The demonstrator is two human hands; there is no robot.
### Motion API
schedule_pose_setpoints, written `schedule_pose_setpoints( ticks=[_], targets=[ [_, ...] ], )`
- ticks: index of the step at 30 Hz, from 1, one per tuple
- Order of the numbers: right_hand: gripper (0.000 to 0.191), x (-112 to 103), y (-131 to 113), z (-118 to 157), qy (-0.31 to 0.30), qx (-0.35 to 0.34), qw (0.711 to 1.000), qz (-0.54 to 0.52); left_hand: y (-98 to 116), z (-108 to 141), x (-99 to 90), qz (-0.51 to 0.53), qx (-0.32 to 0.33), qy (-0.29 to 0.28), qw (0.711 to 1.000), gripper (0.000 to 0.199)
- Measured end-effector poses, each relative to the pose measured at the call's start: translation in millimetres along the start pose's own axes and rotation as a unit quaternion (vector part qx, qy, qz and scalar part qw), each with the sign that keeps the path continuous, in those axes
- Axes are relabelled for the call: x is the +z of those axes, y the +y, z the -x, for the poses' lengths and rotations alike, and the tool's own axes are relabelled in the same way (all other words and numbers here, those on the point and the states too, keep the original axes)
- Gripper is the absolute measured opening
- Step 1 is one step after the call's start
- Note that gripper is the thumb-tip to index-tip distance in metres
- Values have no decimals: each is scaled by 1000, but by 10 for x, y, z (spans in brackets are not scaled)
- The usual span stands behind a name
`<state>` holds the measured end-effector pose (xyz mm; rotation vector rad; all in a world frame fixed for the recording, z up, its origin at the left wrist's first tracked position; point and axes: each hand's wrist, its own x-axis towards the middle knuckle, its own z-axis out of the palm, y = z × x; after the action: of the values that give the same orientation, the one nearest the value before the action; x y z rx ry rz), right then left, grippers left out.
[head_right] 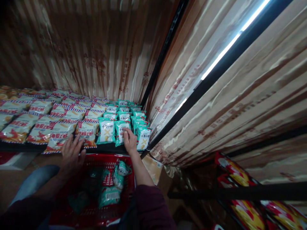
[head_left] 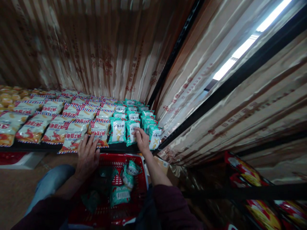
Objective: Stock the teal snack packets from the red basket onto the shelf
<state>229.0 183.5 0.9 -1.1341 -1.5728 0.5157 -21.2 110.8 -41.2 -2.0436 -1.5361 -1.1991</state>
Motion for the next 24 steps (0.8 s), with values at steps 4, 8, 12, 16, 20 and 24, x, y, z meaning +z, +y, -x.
schedule_pose_setpoints(
  ticks=[4,8,12,16,20,24],
  targets=[
    [29,52,-3,3,-14,109,970,-217,-41,26,-11,14,21,-8,1000,66],
    [26,18,-83,-52,-14,180,913,-366,-101,45,-22,21,29,-11,999,67],
    [28,-75,-196,-53,-43,225,882,-412,-132,44,-19,18,24,-12,999,66],
    [29,-179,-282,83,-22,210,902,-376,-127,43,-42,18,14,-7,1000,65],
    [26,-295,-270,288,64,141,958,-240,-140,60,-65,24,4,-15,1000,63],
    [18,-363,-163,436,79,-19,995,56,-180,89,-51,22,-8,-18,1000,59]
  ],
)
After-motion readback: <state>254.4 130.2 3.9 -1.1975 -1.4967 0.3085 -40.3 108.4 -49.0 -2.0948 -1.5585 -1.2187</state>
